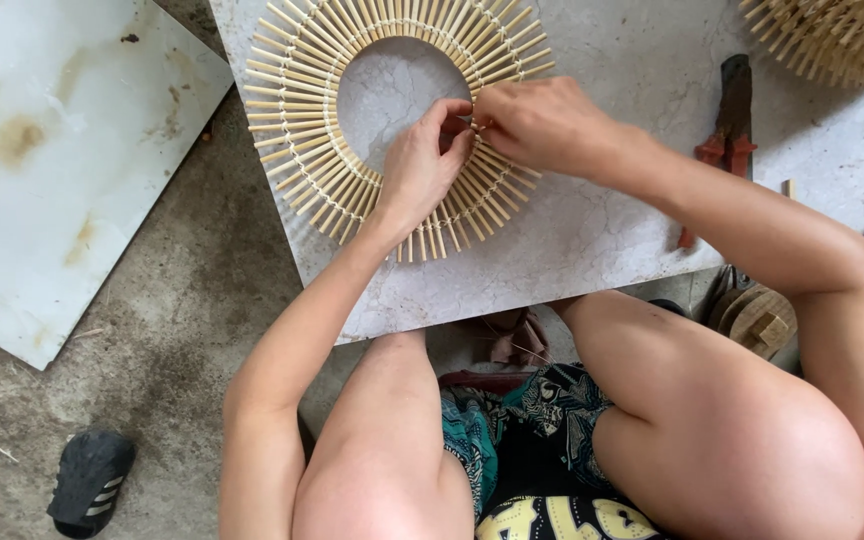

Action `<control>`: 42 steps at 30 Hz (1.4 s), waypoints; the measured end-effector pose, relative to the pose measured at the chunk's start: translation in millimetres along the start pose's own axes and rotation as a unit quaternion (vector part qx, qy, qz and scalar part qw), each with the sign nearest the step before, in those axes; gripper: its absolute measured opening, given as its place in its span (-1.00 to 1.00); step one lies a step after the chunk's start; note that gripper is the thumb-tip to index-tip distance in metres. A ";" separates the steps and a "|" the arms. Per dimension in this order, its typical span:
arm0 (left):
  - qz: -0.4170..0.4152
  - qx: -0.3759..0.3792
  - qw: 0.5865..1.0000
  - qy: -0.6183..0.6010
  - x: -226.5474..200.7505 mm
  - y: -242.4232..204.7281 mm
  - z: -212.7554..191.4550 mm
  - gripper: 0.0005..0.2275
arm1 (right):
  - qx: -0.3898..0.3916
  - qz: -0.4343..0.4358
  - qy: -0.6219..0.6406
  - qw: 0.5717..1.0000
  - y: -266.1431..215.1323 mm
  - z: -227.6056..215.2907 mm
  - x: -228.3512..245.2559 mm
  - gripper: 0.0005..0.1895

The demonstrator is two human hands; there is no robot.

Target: The recorder is assembling circular bamboo decorative objects by inserting and securing thin bamboo sticks into a frame.

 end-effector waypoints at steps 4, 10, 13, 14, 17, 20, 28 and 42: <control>0.005 -0.007 1.000 -0.017 -5.0 -3.5 -1.9 -0.73 | 0.020 0.041 0.125 0.991 -2.5 -8.3 -9.6 -0.89; 0.002 0.001 1.000 0.022 -6.5 -2.6 -1.2 -0.72 | 0.001 0.027 0.103 0.994 1.3 -5.6 -3.3 -0.89; -0.001 0.000 1.000 0.030 -11.9 -3.0 -2.2 -0.72 | 0.013 0.050 0.090 0.995 6.0 -7.2 -0.3 -0.90; 0.001 0.001 1.000 0.031 -13.5 -4.5 -2.7 -0.72 | 0.011 0.051 0.089 0.995 2.5 -17.0 0.6 -0.90; 0.008 0.013 1.000 -0.027 -31.6 -9.6 -11.5 -0.69 | -0.044 0.089 0.147 0.984 -16.0 -45.0 -9.4 -0.92; -0.025 0.020 0.996 -0.084 -59.0 -20.6 -25.2 -0.67 | -0.263 0.111 0.191 0.939 -56.4 -84.3 -29.1 -0.92; 0.008 0.106 0.856 -0.506 -111.3 -34.8 -48.6 -0.65 | -0.303 0.081 0.250 0.916 -43.2 -131.1 21.4 -0.90; -0.038 -0.003 0.596 -0.802 -18.9 -56.7 -75.3 -0.71 | -0.217 0.054 0.224 0.949 61.6 -92.6 75.6 -0.82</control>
Point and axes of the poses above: each hand's wrist, its own y-axis towards the middle knuckle, its own z-axis out of the palm, x = y × z, the point moved 5 cm from there along y, towards the middle knuckle, and after that the axes turned 9 degrees about -y, right-handed, at the moved point
